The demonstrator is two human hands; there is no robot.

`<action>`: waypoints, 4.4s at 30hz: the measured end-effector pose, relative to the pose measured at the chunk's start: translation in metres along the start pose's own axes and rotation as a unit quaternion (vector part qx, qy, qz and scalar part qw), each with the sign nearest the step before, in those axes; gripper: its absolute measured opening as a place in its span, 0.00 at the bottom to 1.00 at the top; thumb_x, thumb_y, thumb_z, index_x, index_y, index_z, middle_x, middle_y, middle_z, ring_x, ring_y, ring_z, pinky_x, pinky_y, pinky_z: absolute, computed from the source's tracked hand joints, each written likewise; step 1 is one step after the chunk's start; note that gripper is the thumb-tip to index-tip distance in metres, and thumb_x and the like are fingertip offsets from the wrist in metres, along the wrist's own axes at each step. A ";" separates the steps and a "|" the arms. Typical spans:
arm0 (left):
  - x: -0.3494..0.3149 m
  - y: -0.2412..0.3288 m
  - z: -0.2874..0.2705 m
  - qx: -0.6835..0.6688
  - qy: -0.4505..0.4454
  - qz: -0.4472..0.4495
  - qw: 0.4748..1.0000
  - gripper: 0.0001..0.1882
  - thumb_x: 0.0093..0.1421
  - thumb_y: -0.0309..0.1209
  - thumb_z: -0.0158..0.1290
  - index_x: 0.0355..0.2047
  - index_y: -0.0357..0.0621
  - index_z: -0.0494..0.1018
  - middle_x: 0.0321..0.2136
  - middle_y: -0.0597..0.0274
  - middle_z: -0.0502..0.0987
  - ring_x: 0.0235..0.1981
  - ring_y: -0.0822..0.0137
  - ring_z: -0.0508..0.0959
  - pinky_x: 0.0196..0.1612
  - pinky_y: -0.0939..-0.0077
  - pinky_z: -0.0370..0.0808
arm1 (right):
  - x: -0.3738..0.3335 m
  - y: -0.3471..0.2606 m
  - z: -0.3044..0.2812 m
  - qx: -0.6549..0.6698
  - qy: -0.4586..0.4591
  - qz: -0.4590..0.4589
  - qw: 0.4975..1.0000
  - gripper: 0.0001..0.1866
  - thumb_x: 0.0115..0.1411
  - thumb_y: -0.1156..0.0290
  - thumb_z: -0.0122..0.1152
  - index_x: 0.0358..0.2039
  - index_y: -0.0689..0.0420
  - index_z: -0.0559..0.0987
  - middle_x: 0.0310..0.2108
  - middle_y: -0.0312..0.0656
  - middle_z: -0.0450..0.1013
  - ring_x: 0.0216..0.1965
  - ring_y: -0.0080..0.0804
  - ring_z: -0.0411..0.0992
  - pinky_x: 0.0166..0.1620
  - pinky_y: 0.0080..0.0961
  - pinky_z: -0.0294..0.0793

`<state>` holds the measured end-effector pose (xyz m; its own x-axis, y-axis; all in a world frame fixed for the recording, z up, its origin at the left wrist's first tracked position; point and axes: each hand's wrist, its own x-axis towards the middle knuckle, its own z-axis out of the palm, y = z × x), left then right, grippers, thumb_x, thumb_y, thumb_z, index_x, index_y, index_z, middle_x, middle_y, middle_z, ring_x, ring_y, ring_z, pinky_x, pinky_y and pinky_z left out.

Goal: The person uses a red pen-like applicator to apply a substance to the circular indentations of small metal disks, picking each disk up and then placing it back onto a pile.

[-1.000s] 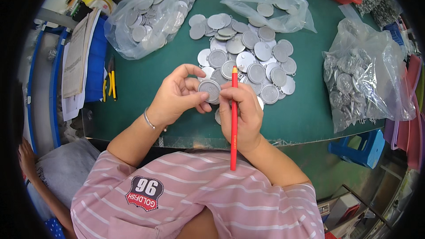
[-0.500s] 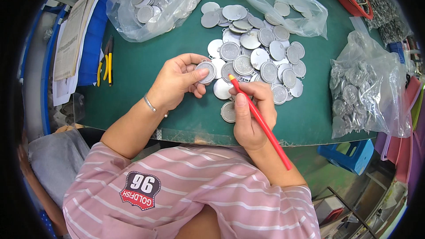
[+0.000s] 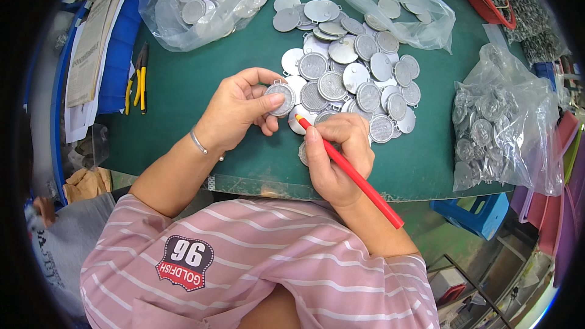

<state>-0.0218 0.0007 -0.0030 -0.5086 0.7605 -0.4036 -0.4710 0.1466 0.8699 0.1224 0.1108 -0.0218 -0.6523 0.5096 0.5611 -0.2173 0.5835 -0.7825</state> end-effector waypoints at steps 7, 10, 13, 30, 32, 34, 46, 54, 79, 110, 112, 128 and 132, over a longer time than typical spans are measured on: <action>0.000 0.000 0.001 0.007 -0.007 -0.012 1.000 0.14 0.55 0.26 0.54 0.41 0.36 0.68 0.22 0.62 0.75 0.16 0.76 0.74 0.18 0.86 0.70 | 0.001 0.000 0.002 0.000 0.009 0.001 1.000 0.07 0.48 0.82 0.59 0.25 0.59 0.70 0.22 0.39 0.72 0.25 0.32 0.68 0.33 0.24 0.64; -0.001 0.000 0.001 0.007 -0.008 -0.011 1.000 0.14 0.55 0.26 0.54 0.41 0.37 0.68 0.22 0.61 0.75 0.16 0.76 0.73 0.18 0.86 0.70 | 0.001 0.000 0.002 -0.005 0.008 0.003 1.000 0.07 0.48 0.82 0.59 0.25 0.59 0.71 0.22 0.39 0.72 0.26 0.33 0.68 0.33 0.24 0.64; -0.001 -0.001 0.001 0.012 -0.011 -0.002 1.000 0.14 0.55 0.25 0.54 0.41 0.37 0.68 0.22 0.61 0.75 0.16 0.76 0.73 0.17 0.86 0.70 | 0.001 -0.001 0.003 -0.011 0.004 -0.002 1.000 0.06 0.49 0.82 0.60 0.25 0.59 0.71 0.22 0.39 0.72 0.26 0.33 0.68 0.33 0.24 0.64; -0.001 -0.004 -0.002 -0.076 -0.030 -0.033 0.996 0.18 0.55 0.27 0.54 0.45 0.33 0.68 0.25 0.61 0.75 0.17 0.77 0.73 0.17 0.86 0.72 | 0.000 0.001 0.001 0.015 0.005 -0.015 1.000 0.08 0.50 0.82 0.59 0.28 0.60 0.69 0.24 0.42 0.72 0.27 0.34 0.68 0.34 0.26 0.65; 0.000 -0.005 -0.003 -0.084 -0.038 -0.039 0.995 0.18 0.55 0.27 0.54 0.45 0.32 0.68 0.25 0.61 0.75 0.17 0.77 0.73 0.17 0.86 0.72 | 0.000 0.001 0.001 0.014 0.006 -0.014 1.000 0.08 0.50 0.81 0.59 0.29 0.60 0.69 0.24 0.42 0.72 0.27 0.34 0.69 0.35 0.26 0.65; 0.001 -0.005 -0.003 -0.086 -0.042 -0.040 0.995 0.18 0.55 0.27 0.54 0.45 0.32 0.68 0.25 0.61 0.74 0.17 0.77 0.73 0.17 0.86 0.72 | 0.001 0.000 0.002 0.012 0.008 -0.021 1.000 0.08 0.50 0.81 0.59 0.29 0.60 0.70 0.24 0.42 0.72 0.28 0.34 0.69 0.35 0.26 0.64; 0.000 -0.004 -0.002 -0.081 -0.033 -0.038 0.995 0.16 0.55 0.28 0.55 0.42 0.33 0.68 0.26 0.60 0.75 0.17 0.77 0.73 0.17 0.86 0.71 | 0.001 -0.001 0.001 0.018 -0.010 -0.035 0.999 0.07 0.49 0.81 0.59 0.27 0.59 0.70 0.23 0.40 0.72 0.25 0.33 0.67 0.34 0.26 0.62; 0.000 -0.005 -0.002 -0.074 -0.029 -0.038 0.996 0.16 0.54 0.28 0.55 0.41 0.33 0.68 0.24 0.60 0.75 0.16 0.76 0.73 0.17 0.86 0.71 | 0.002 -0.001 0.003 -0.003 -0.034 -0.059 0.998 0.08 0.48 0.82 0.59 0.26 0.59 0.69 0.21 0.40 0.71 0.24 0.33 0.67 0.33 0.26 0.61; -0.001 -0.005 0.001 -0.053 -0.010 -0.026 0.998 0.12 0.53 0.26 0.55 0.36 0.35 0.66 0.22 0.59 0.74 0.13 0.75 0.70 0.14 0.85 0.66 | 0.004 -0.001 0.004 -0.004 -0.044 -0.061 0.997 0.07 0.48 0.82 0.58 0.25 0.59 0.69 0.21 0.40 0.70 0.24 0.34 0.66 0.33 0.27 0.61; -0.001 -0.007 0.002 -0.059 0.002 -0.016 0.998 0.13 0.53 0.25 0.54 0.35 0.36 0.63 0.21 0.59 0.73 0.13 0.76 0.71 0.13 0.86 0.65 | 0.001 -0.006 0.006 -0.005 -0.082 -0.053 0.995 0.09 0.45 0.82 0.61 0.25 0.59 0.71 0.23 0.40 0.71 0.26 0.35 0.67 0.34 0.28 0.61; -0.001 -0.006 0.002 -0.056 -0.004 -0.016 0.998 0.14 0.53 0.24 0.55 0.36 0.33 0.63 0.20 0.60 0.72 0.13 0.75 0.71 0.13 0.85 0.66 | 0.001 -0.005 0.004 0.004 -0.097 -0.061 0.993 0.09 0.44 0.82 0.61 0.26 0.59 0.71 0.23 0.40 0.71 0.26 0.35 0.68 0.34 0.28 0.61; -0.012 0.004 0.010 -0.084 -0.116 -0.041 0.989 0.13 0.61 0.34 0.47 0.39 0.36 0.69 0.20 0.62 0.73 0.15 0.75 0.71 0.17 0.84 0.68 | -0.002 -0.002 0.008 0.057 0.048 0.088 0.993 0.06 0.54 0.82 0.57 0.32 0.62 0.72 0.28 0.42 0.72 0.25 0.23 0.69 0.28 0.16 0.69; -0.010 0.004 0.003 0.093 -0.090 -0.028 0.991 0.14 0.62 0.35 0.45 0.34 0.35 0.71 0.17 0.62 0.73 0.12 0.75 0.68 0.15 0.85 0.65 | -0.002 -0.001 0.004 0.139 0.051 0.186 0.971 0.04 0.56 0.80 0.54 0.33 0.62 0.71 0.26 0.37 0.71 0.24 0.18 0.66 0.29 0.14 0.67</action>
<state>-0.0167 -0.0043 0.0053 -0.3407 0.8462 -0.4096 -0.3443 0.2931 0.8919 0.1210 0.1064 -0.0234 -0.6505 0.7210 0.2385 -0.1768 0.1617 -0.9709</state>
